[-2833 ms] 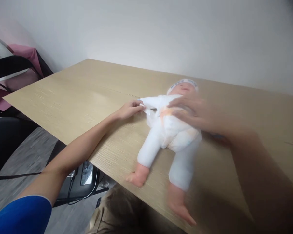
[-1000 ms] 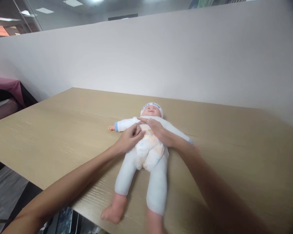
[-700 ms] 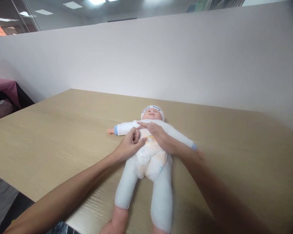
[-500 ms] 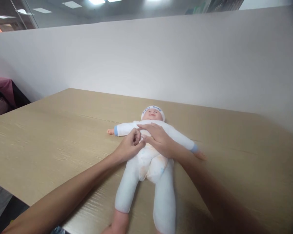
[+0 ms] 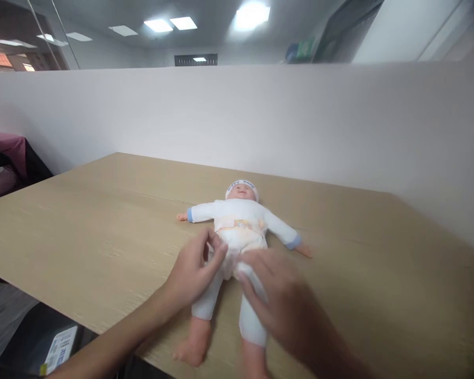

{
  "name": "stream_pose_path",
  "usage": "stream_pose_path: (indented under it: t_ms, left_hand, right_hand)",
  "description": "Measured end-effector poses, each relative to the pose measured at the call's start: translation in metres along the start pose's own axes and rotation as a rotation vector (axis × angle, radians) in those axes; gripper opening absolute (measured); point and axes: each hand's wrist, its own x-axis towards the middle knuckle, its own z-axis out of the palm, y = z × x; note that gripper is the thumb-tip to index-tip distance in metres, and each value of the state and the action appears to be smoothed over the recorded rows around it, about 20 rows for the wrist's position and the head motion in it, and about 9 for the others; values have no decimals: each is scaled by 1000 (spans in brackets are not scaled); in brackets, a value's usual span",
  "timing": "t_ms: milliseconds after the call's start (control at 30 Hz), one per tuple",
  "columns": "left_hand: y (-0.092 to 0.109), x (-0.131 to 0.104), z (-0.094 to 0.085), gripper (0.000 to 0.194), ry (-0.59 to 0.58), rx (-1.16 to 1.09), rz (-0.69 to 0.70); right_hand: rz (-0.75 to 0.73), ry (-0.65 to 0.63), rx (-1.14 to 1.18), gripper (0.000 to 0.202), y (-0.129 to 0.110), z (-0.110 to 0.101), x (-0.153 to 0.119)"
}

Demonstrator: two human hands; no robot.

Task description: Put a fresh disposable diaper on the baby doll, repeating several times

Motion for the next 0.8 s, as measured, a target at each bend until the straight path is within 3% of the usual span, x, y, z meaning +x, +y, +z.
stream_pose_path:
  t_ms: [100, 200, 367, 500, 667, 800]
  left_hand:
    - [11, -46, 5, 21, -119, 209, 34]
    - [8, -65, 17, 16, -165, 370, 31]
    - [-10, -49, 38, 27, -23, 620, 30]
    - [-20, -37, 46, 31, 72, 782, 60]
    - [-28, -31, 42, 22, 32, 895, 120]
    - [-29, -26, 37, 25, -7, 771, 137]
  right_hand:
    - [-1, -62, 63, 20, -28, 3, -43]
    - [43, -91, 101, 22, -39, 13, -73]
    - [146, -130, 6, 24, -37, 15, -84]
    - [233, -68, -150, 21, -21, 20, -81]
    - [287, -10, -264, 22, 4, 39, -81]
    - [326, -16, -298, 19, 11, 50, -73]
